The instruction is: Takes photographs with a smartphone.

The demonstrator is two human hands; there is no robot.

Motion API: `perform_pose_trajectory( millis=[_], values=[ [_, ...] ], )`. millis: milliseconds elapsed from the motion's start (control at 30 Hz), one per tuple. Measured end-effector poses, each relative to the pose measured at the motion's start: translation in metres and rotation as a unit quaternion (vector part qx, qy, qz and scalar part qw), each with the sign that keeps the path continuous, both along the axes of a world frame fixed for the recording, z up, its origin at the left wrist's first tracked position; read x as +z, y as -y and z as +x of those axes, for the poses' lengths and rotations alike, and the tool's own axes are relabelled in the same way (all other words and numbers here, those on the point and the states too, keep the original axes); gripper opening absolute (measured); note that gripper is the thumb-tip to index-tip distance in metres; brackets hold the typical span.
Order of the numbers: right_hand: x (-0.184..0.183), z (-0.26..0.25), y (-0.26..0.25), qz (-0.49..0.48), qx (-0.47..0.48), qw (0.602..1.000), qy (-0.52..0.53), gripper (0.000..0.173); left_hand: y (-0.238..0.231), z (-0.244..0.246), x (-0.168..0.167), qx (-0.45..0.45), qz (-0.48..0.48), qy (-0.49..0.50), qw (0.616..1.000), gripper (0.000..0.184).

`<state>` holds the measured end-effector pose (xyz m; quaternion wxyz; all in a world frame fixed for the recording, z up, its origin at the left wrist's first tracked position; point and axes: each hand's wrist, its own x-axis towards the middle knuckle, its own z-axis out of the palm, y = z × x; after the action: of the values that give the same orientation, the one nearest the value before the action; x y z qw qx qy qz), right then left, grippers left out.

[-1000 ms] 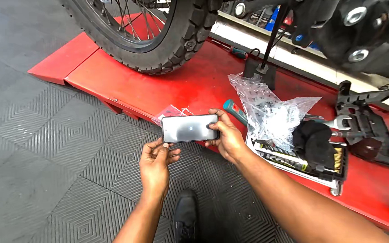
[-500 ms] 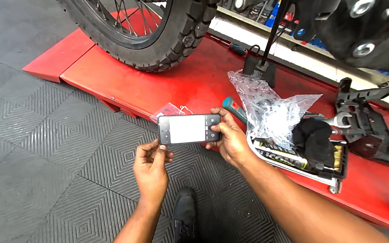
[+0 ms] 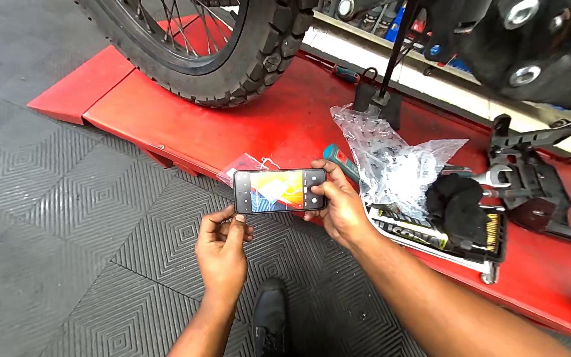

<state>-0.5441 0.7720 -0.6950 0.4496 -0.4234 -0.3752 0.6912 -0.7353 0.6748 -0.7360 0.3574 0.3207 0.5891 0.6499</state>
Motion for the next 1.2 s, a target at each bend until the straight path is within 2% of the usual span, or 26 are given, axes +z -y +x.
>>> perform_pose_trajectory(
  millis=[300,1200],
  values=[
    [0.004,0.000,0.002,-0.007,-0.008,1.000,0.007,0.046,-0.001,0.001,0.002,-0.001,0.028,0.000,1.000,0.021],
    [-0.006,-0.004,-0.002,-0.002,-0.009,1.000,-0.001,0.048,-0.008,-0.004,-0.005,0.002,0.022,-0.003,1.000,0.021]
  ],
)
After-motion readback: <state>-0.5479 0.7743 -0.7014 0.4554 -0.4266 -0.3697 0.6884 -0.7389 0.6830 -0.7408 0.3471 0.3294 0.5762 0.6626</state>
